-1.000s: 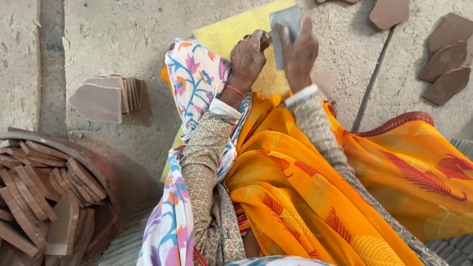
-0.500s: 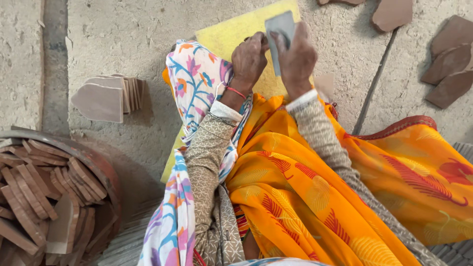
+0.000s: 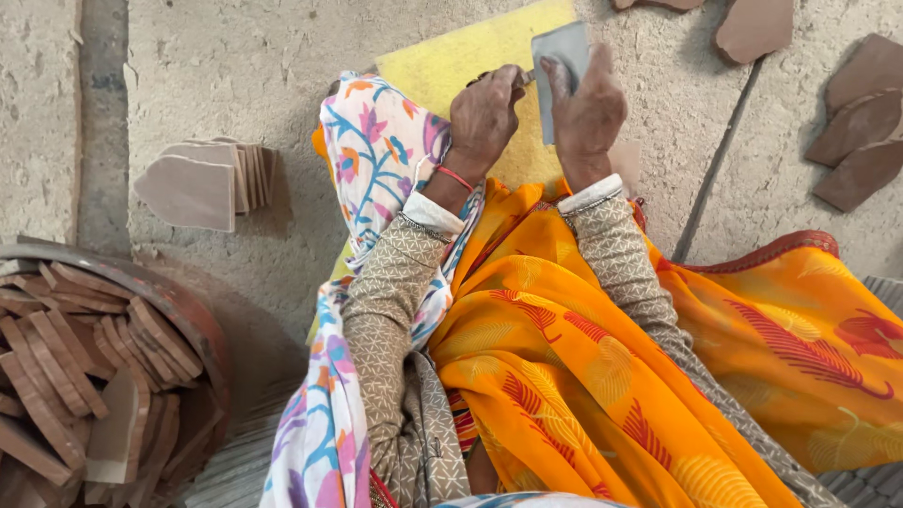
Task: The person smooths the edges of small clay pieces using a flat metal tool while seated on the floor. They repeatedly rub the tool along the edges of each piece, then place the finished pieces into a nearby container.
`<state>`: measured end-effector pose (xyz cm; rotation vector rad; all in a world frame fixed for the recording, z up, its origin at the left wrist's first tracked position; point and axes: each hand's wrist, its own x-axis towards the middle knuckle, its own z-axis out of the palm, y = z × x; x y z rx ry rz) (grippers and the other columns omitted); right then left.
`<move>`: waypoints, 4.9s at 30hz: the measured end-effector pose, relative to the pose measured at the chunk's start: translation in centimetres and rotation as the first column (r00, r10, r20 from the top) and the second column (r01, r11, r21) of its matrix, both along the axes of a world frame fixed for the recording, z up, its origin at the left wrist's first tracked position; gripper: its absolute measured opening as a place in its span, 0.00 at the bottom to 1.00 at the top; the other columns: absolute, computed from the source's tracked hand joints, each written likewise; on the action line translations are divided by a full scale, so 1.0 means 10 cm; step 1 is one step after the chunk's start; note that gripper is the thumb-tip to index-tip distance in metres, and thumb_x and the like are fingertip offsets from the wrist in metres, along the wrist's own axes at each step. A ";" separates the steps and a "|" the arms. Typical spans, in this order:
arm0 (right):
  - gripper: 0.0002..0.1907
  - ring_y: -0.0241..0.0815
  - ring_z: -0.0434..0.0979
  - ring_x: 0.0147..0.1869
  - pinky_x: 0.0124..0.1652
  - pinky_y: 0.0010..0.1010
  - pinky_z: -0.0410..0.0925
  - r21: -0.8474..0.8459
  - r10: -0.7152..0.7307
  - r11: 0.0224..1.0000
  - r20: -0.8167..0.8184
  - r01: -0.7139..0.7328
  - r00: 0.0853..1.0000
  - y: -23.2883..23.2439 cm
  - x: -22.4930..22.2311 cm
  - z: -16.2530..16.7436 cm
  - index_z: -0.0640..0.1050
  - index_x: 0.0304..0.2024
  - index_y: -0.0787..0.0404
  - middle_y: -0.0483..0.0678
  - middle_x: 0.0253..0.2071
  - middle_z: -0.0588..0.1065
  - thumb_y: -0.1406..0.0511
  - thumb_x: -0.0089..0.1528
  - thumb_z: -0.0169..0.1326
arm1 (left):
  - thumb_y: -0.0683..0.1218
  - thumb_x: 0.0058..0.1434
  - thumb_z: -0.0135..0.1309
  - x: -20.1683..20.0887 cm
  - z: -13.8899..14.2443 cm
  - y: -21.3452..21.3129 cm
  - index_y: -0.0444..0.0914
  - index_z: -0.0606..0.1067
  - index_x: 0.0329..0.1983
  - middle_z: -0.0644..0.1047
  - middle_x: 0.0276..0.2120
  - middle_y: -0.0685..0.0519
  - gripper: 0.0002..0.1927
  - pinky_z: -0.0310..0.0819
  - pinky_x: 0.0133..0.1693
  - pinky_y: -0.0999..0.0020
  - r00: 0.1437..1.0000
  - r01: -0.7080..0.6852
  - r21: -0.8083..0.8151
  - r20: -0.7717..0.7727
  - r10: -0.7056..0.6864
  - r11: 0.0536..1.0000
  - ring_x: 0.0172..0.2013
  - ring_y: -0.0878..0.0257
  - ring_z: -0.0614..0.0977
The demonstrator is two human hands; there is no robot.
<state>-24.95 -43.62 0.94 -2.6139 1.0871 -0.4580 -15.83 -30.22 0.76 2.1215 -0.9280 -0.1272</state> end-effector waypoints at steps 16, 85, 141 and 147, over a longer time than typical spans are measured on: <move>0.32 0.46 0.78 0.23 0.23 0.36 0.71 -0.159 0.047 0.986 0.030 -0.042 0.998 0.08 0.08 0.26 0.69 0.50 0.67 0.51 0.23 0.77 0.47 0.65 0.64 | 0.43 0.63 0.54 0.00 0.01 -0.01 0.41 0.72 0.40 0.80 0.33 0.50 0.05 0.74 0.36 0.57 0.997 0.051 -0.022 0.061 -0.050 0.998 0.35 0.52 0.82; 0.28 0.46 0.83 0.30 0.23 0.30 0.78 0.337 -0.222 0.917 -0.014 0.214 0.975 -0.40 -0.14 -0.28 0.69 0.44 0.63 0.56 0.34 0.79 0.47 0.63 0.60 | 0.41 0.61 0.55 0.01 0.08 0.03 0.44 0.73 0.42 0.79 0.30 0.50 0.08 0.73 0.35 0.59 0.994 0.075 0.061 0.081 -0.080 0.995 0.32 0.52 0.82; 0.23 0.44 0.83 0.29 0.23 0.25 0.75 0.102 0.056 0.993 0.101 -0.066 0.993 -0.52 0.11 0.00 0.71 0.47 0.64 0.55 0.32 0.81 0.53 0.67 0.63 | 0.44 0.63 0.55 0.01 0.12 -0.02 0.42 0.72 0.42 0.80 0.30 0.50 0.06 0.73 0.35 0.56 0.997 0.076 0.100 0.022 -0.079 0.992 0.32 0.50 0.82; 0.23 0.43 0.84 0.30 0.25 0.27 0.75 0.195 -0.024 0.981 0.145 -0.005 0.989 -0.16 -0.06 0.07 0.70 0.46 0.63 0.54 0.32 0.81 0.52 0.67 0.62 | 0.41 0.62 0.54 0.01 0.14 0.01 0.42 0.72 0.44 0.80 0.30 0.49 0.08 0.73 0.35 0.57 0.998 0.029 0.034 0.046 -0.031 0.999 0.32 0.50 0.82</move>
